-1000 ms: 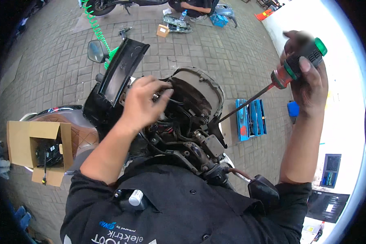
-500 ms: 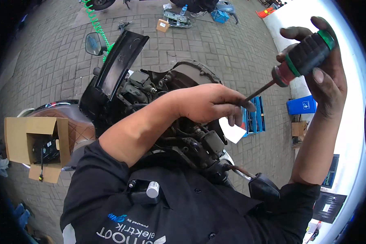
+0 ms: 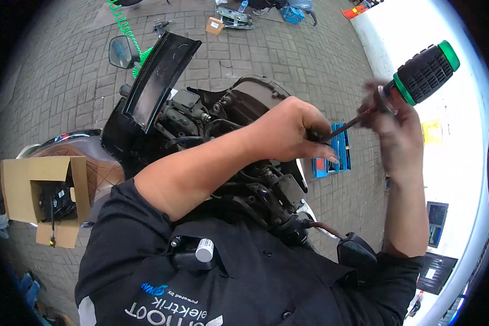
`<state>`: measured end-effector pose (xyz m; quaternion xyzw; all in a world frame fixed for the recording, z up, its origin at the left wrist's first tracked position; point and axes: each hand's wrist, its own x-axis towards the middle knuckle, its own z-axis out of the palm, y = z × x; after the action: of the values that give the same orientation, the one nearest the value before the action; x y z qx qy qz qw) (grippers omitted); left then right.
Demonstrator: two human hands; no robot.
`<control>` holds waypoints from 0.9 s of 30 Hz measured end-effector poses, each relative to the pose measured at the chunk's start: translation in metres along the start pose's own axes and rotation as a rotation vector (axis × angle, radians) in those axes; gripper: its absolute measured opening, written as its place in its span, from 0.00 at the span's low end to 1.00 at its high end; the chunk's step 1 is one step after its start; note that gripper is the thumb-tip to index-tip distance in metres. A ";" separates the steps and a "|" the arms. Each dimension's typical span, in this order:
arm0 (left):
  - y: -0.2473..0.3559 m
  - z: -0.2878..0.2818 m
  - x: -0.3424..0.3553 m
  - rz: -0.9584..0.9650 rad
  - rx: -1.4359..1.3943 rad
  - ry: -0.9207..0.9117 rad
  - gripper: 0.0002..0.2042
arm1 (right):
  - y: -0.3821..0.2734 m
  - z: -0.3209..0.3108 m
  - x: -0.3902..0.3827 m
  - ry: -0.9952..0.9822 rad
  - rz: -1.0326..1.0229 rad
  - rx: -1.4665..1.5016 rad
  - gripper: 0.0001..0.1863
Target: The person removes components from the front handle area of a motorcycle using a socket wrench and a screwdriver. The person unscrews fasteners, pulls a black plastic cover away, and detaches the instrument cluster from the wiring.
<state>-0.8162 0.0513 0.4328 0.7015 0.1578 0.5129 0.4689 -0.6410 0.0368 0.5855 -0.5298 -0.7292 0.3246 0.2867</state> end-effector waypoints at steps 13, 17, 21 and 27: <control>-0.005 -0.002 -0.006 -0.001 -0.105 -0.133 0.12 | 0.019 0.017 -0.016 -0.170 -0.246 -0.045 0.07; -0.008 -0.003 -0.004 -0.028 -0.006 -0.108 0.13 | 0.022 0.018 -0.008 -0.210 -0.284 -0.084 0.08; 0.006 0.000 -0.002 -0.125 -0.009 -0.017 0.14 | 0.024 0.031 -0.014 -0.143 -0.226 -0.166 0.09; -0.005 -0.002 -0.004 0.102 0.067 -0.079 0.16 | 0.028 0.030 -0.011 -0.117 -0.206 -0.143 0.08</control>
<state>-0.8188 0.0519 0.4263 0.7436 0.1206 0.5026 0.4242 -0.6444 0.0274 0.5440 -0.4514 -0.8165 0.2709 0.2370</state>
